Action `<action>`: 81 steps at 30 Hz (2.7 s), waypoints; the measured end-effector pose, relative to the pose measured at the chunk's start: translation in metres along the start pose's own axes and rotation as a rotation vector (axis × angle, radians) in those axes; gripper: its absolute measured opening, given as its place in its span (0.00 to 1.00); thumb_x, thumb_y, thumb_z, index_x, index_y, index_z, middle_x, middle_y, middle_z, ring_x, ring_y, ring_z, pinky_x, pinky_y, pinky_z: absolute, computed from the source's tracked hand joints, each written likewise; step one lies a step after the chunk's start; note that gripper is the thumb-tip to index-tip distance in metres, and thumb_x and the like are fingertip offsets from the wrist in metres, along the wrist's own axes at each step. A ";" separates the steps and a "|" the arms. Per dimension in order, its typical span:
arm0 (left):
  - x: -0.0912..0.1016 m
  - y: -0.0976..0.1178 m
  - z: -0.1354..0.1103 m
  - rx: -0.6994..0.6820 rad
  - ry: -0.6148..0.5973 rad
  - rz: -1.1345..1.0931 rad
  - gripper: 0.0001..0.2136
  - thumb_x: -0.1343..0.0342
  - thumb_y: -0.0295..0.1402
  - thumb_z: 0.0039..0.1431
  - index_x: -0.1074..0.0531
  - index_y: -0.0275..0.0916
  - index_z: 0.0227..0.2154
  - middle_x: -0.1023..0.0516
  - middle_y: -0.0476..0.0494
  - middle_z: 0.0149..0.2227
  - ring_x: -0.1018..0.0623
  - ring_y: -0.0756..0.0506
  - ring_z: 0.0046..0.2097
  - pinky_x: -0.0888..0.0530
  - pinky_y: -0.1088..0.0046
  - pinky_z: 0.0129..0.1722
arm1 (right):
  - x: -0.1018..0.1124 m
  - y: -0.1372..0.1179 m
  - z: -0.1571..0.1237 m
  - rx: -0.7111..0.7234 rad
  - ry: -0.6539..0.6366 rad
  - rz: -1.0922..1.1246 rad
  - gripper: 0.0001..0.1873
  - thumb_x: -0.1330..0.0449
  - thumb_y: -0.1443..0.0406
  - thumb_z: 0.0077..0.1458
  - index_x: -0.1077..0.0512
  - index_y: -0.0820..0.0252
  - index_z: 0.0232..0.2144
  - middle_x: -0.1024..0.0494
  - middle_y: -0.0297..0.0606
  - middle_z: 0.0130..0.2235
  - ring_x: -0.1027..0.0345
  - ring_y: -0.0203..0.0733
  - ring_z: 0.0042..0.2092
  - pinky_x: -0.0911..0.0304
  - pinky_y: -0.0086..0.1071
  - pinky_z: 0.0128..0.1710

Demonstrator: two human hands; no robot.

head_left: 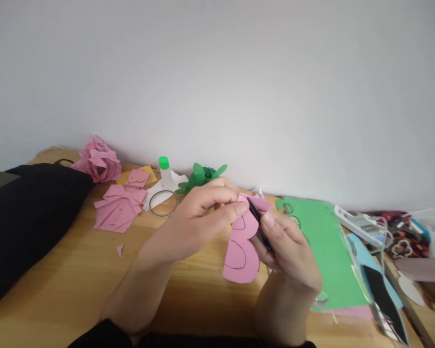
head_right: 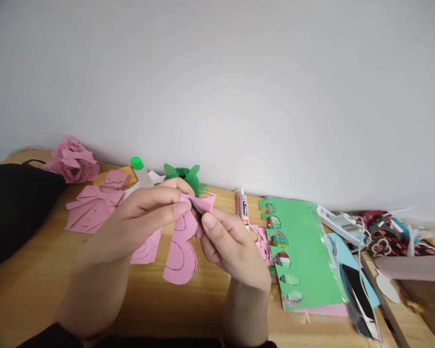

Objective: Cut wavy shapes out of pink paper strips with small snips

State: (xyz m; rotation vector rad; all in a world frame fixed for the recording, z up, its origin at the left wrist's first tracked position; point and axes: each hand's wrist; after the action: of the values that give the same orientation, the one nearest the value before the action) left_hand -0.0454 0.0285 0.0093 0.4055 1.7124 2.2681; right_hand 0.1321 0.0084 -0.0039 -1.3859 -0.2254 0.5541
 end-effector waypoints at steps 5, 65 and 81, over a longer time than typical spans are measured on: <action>0.000 -0.001 0.001 -0.012 0.016 -0.006 0.16 0.48 0.34 0.63 0.36 0.39 0.19 0.27 0.47 0.32 0.26 0.46 0.43 0.30 0.68 0.42 | 0.001 0.002 -0.002 -0.019 0.004 0.014 0.22 0.50 0.58 0.70 0.39 0.58 0.22 0.48 0.22 0.14 0.61 0.28 0.15 0.65 0.25 0.13; 0.000 0.001 0.001 -0.018 -0.001 0.052 0.14 0.50 0.30 0.64 0.27 0.38 0.22 0.29 0.47 0.30 0.28 0.46 0.41 0.31 0.69 0.41 | 0.001 0.004 -0.002 -0.030 0.008 -0.047 0.19 0.52 0.57 0.70 0.38 0.56 0.27 0.48 0.20 0.15 0.62 0.29 0.15 0.60 0.27 0.14; 0.000 0.000 0.000 0.005 -0.010 0.037 0.15 0.51 0.30 0.65 0.26 0.38 0.23 0.30 0.47 0.30 0.28 0.46 0.41 0.31 0.67 0.40 | 0.003 0.006 -0.005 -0.020 0.006 -0.043 0.18 0.53 0.60 0.71 0.36 0.58 0.28 0.47 0.21 0.16 0.62 0.28 0.16 0.60 0.26 0.15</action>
State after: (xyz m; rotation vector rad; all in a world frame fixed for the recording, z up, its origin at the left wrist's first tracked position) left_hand -0.0451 0.0281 0.0095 0.4525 1.7206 2.2843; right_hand 0.1356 0.0065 -0.0112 -1.3986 -0.2561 0.5129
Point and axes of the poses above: each hand's wrist, its own z-axis towards the middle knuckle, its own x-axis out of the back of the hand, y = z × x
